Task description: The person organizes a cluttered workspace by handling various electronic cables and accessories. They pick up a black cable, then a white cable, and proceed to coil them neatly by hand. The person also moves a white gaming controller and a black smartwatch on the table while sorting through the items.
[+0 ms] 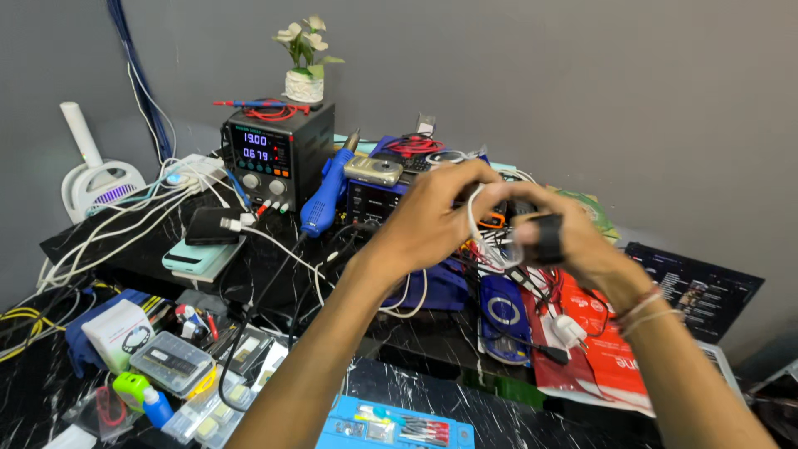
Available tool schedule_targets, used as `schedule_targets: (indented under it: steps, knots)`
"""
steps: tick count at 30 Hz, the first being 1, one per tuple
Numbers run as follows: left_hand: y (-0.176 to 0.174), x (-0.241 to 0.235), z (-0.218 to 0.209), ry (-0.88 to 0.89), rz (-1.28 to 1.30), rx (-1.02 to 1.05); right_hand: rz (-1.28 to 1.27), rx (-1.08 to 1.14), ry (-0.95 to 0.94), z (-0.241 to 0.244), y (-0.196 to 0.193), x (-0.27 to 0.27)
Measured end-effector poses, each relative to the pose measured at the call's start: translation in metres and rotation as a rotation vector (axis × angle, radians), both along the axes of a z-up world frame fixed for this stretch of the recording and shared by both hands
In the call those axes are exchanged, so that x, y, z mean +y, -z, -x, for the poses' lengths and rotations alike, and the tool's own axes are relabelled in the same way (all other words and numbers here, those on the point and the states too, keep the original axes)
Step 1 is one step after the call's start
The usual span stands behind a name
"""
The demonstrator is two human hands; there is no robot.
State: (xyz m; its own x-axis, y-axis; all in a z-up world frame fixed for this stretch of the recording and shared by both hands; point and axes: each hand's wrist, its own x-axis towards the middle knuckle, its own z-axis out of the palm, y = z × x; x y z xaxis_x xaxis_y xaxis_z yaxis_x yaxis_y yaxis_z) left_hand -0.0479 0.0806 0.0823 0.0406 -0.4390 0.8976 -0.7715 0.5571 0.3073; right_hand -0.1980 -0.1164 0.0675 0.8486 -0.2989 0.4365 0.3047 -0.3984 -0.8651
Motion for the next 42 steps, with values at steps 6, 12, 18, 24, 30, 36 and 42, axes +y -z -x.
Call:
schedule_targets:
  steps: [6,12,18,24,30,36,42]
  knots:
    - [-0.027,0.001,0.002,0.429,-0.25,0.347,0.16,0.134,0.106,-0.069,0.021,0.005]
    - [-0.014,-0.011,-0.03,0.225,-0.035,0.145,0.201,0.522,-0.124,-0.1,0.035,-0.001]
    - [-0.005,-0.018,-0.051,-0.397,0.345,-0.575,0.385,0.652,0.079,-0.149,0.076,-0.099]
    - [0.01,-0.015,-0.085,-0.547,0.336,-0.687,0.976,0.848,0.247,-0.11,-0.005,-0.023]
    - [0.034,-0.019,-0.091,-0.482,-0.228,-0.304,0.764,0.784,0.38,-0.069,-0.055,-0.016]
    - [0.06,-0.05,-0.091,-0.49,-0.762,-0.246,0.627,0.667,0.499,-0.05,-0.068,-0.044]
    - [0.068,-0.074,-0.088,-0.758,-0.944,-0.479,0.614,0.501,0.637,-0.024,-0.091,-0.068]
